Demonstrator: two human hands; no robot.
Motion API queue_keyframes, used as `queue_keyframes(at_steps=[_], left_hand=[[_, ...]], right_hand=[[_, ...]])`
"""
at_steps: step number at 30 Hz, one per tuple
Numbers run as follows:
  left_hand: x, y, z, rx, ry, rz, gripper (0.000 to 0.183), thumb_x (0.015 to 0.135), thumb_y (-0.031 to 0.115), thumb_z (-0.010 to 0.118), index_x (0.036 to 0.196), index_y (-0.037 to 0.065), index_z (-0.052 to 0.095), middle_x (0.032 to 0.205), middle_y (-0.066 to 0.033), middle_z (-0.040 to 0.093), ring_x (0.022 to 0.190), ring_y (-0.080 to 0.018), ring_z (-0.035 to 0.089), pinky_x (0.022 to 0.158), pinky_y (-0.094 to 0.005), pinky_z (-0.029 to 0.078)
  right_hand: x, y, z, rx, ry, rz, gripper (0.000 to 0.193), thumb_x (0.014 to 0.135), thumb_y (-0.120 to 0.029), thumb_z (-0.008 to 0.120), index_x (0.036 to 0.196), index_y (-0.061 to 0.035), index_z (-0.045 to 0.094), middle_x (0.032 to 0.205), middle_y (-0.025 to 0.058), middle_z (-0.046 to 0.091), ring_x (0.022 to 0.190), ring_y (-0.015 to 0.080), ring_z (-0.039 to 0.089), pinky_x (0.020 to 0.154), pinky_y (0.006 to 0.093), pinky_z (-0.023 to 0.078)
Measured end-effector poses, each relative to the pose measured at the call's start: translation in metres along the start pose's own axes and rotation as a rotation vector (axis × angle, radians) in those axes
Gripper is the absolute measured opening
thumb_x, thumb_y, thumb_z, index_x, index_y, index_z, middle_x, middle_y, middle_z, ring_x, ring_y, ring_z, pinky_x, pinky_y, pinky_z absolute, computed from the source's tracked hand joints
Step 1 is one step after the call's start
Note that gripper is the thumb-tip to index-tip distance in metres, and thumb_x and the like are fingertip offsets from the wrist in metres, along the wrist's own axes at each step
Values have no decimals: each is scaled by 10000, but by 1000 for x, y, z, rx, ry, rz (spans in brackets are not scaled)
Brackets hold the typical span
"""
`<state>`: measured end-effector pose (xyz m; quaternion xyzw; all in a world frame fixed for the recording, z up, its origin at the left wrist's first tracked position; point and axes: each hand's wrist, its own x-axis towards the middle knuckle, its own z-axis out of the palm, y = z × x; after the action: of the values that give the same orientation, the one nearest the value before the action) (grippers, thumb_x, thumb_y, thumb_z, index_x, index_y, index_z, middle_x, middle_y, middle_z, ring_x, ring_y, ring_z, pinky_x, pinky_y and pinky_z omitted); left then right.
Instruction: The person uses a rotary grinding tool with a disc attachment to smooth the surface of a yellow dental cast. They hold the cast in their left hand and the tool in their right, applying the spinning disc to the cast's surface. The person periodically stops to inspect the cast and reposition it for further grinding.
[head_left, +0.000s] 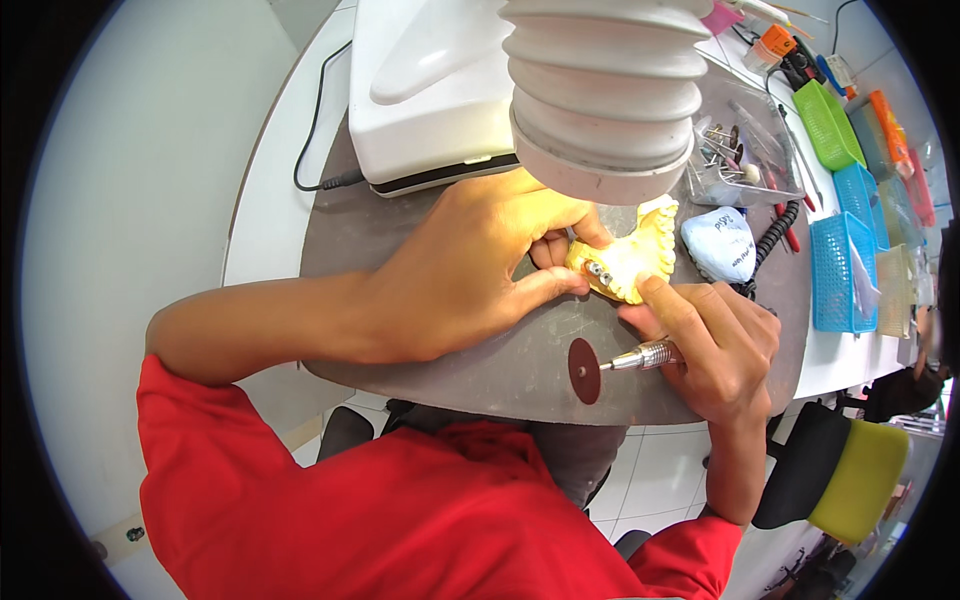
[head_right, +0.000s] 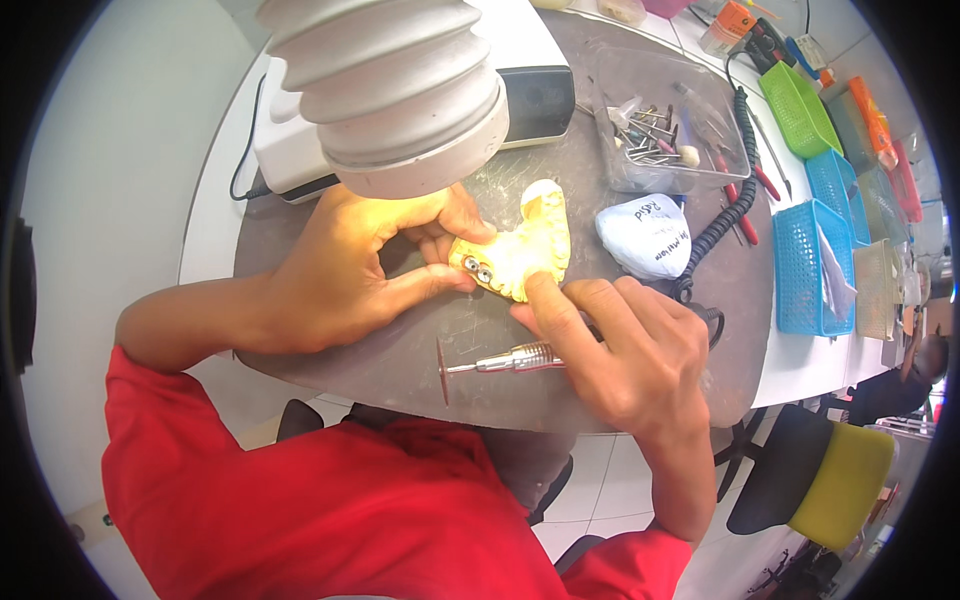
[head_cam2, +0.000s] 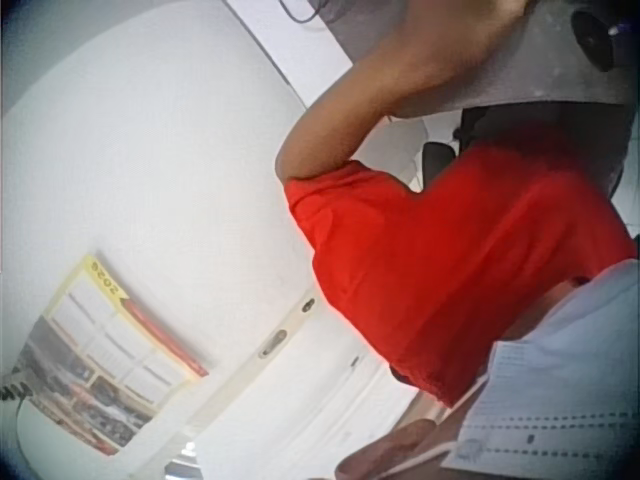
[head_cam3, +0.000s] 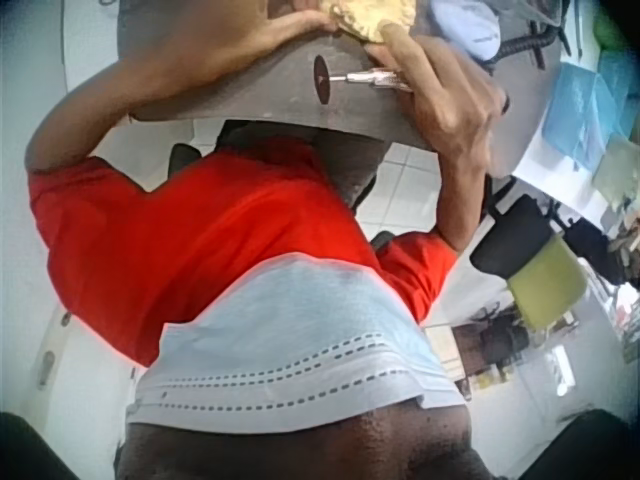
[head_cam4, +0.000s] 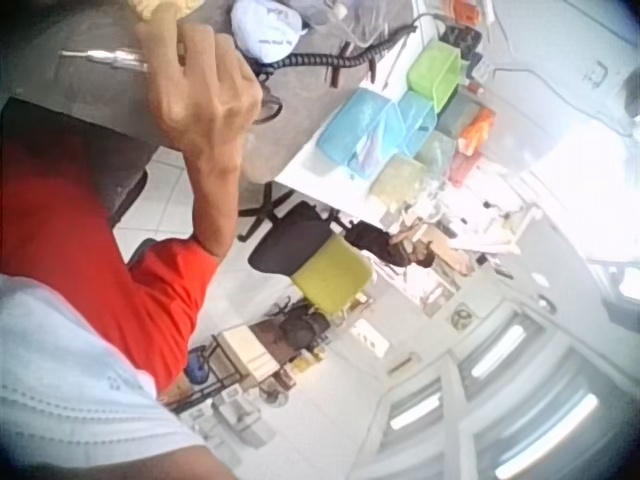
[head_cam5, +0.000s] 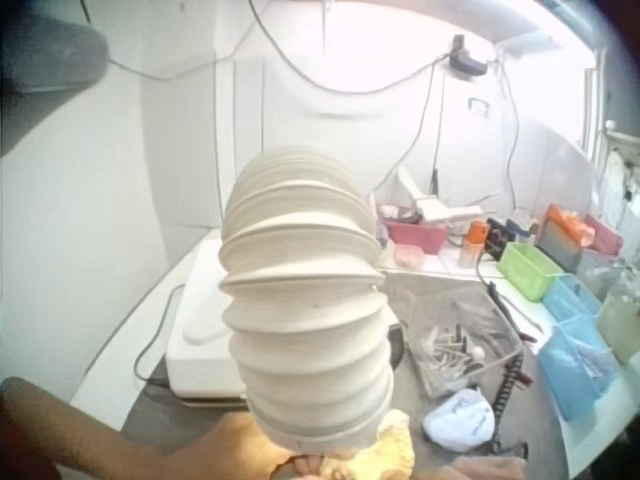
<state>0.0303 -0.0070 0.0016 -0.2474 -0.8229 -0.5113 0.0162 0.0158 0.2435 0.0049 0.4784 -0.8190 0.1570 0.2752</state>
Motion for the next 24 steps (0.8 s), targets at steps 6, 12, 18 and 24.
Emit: queue_keyframes(at_steps=[6,12,18,24], left_hand=[[0,-3,-2,101,-10,34,319,793,-33,790,1090,-28,675,1026,-109,657,819,-148,643,716,-291,525],[0,0,-2,141,-22,37,368,764,18,840,1093,-6,677,989,-79,659,816,-135,630,729,-284,524],[0,3,0,80,-35,18,692,717,149,919,1288,6,556,900,-46,640,815,-132,623,737,-280,522],[-2,10,0,178,-82,105,883,673,189,934,1421,2,505,855,-42,629,764,-145,592,695,-283,510]], right_hand=[[-1,-3,-1,-30,-6,-18,225,708,-119,805,922,-75,751,759,23,645,518,85,506,458,229,376],[2,-7,-9,49,-55,34,295,713,-84,839,969,-3,718,780,106,686,594,198,651,502,286,485],[0,2,-7,129,-41,79,289,739,-68,815,1005,-9,717,808,119,698,600,210,656,505,293,494],[-4,7,3,82,54,45,274,704,-131,674,958,-55,743,863,37,709,555,90,591,481,224,433]])
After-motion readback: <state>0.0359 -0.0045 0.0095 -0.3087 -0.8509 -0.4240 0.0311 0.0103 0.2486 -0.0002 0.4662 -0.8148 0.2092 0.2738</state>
